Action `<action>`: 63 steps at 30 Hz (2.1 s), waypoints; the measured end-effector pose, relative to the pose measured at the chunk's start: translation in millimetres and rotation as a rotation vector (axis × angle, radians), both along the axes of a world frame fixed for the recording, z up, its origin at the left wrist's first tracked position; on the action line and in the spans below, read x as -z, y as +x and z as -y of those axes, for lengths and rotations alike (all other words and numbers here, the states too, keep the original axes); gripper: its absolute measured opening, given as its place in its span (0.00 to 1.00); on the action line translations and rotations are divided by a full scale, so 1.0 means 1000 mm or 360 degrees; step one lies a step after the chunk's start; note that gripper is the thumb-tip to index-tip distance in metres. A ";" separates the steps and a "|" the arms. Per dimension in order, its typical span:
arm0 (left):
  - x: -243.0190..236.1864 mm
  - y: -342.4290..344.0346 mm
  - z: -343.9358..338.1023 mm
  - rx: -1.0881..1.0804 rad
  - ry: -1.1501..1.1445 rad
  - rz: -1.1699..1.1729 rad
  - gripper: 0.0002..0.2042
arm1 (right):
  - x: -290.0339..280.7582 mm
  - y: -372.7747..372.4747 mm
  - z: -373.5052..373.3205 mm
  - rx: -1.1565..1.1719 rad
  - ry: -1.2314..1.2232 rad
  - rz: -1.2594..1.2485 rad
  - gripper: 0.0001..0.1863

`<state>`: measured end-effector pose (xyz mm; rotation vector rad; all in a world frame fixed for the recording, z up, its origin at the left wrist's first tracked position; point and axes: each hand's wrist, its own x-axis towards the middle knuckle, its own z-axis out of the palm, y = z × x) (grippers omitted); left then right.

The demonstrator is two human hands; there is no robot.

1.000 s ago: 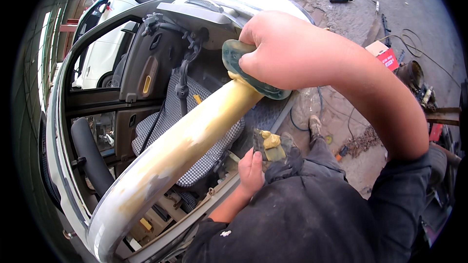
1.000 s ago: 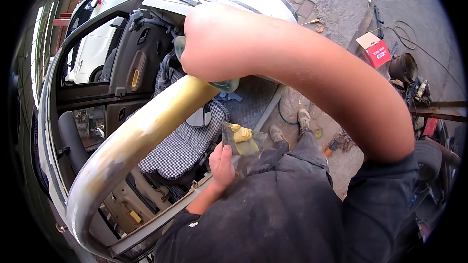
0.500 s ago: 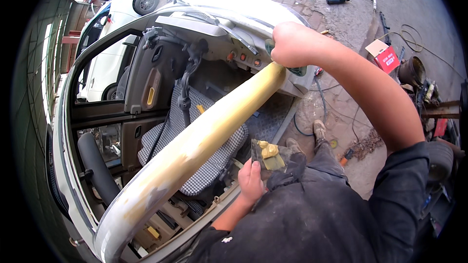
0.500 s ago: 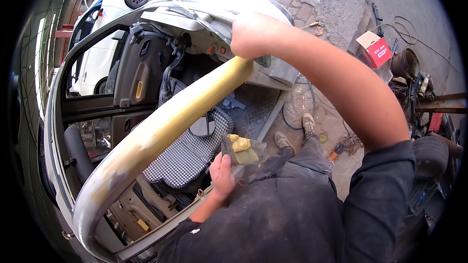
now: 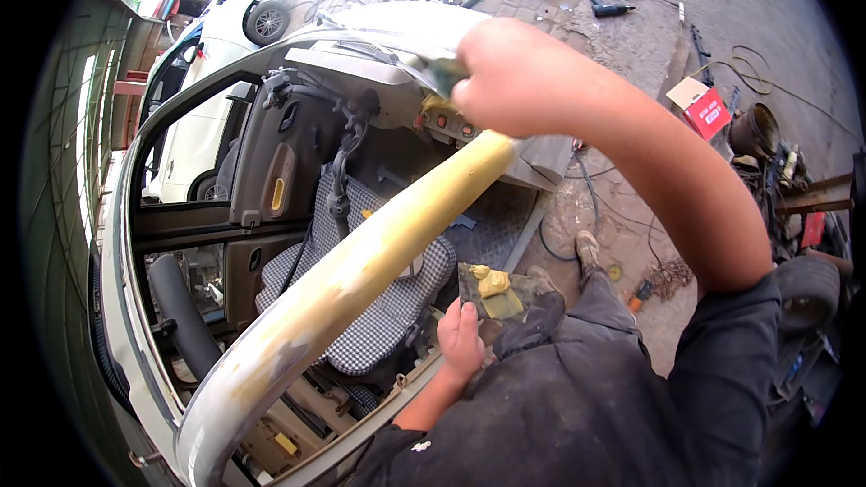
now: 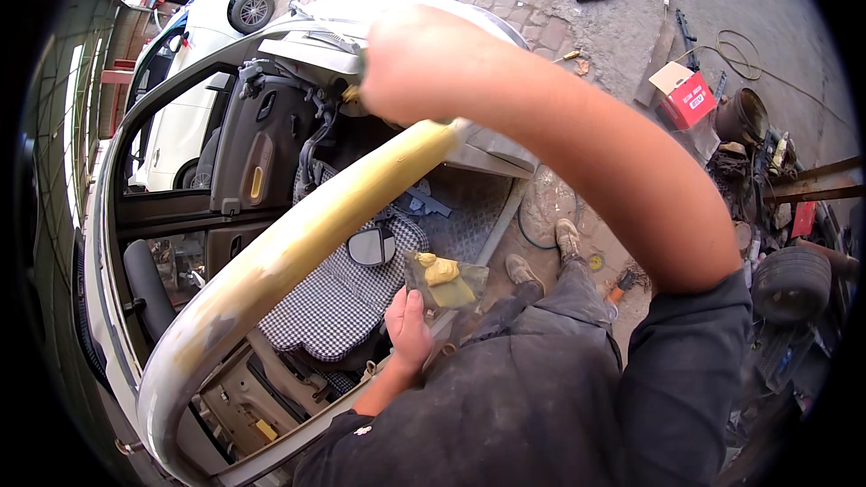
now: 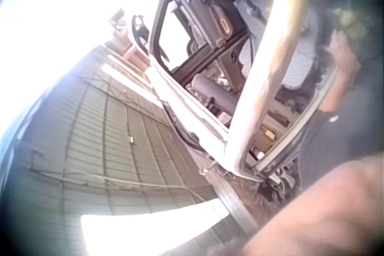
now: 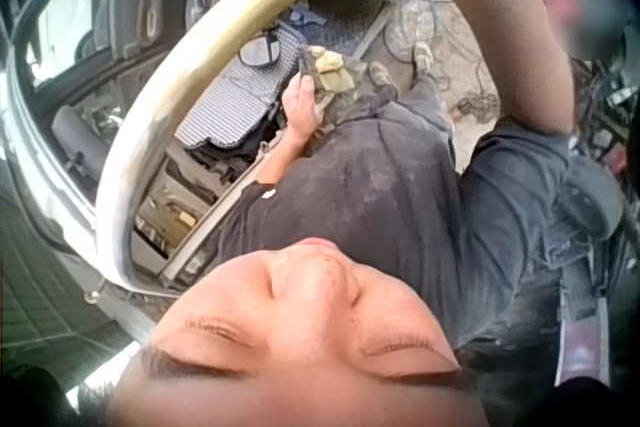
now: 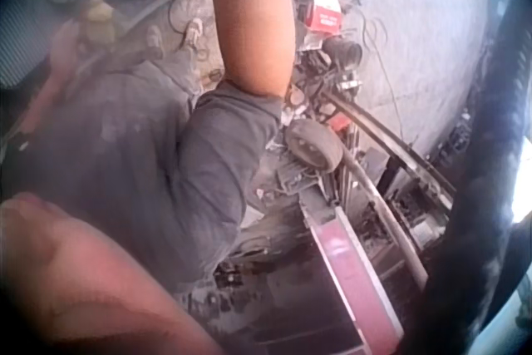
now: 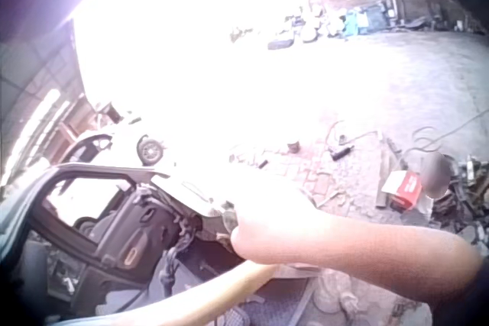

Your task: The person applies a yellow substance to a white car door frame using a plastic spreader and smooths it with a green sanding block. They then use a heat gun to apply heat to the treated area of the door frame.

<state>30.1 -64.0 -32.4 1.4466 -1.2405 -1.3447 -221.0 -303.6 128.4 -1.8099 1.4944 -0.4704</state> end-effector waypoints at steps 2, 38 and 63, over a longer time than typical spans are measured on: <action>0.006 -0.001 0.001 -0.0036 -0.0011 -0.0070 0.17 | 0.040 -0.023 0.017 0.0115 -0.0005 -0.0186 0.14; 0.037 0.051 -0.037 0.0109 -0.0006 0.0056 0.18 | 0.004 0.041 -0.056 -0.0425 -0.0601 -0.0331 0.08; 0.014 0.038 -0.030 -0.0080 -0.0032 0.0015 0.16 | 0.058 -0.023 0.026 -0.0008 0.0219 -0.0422 0.14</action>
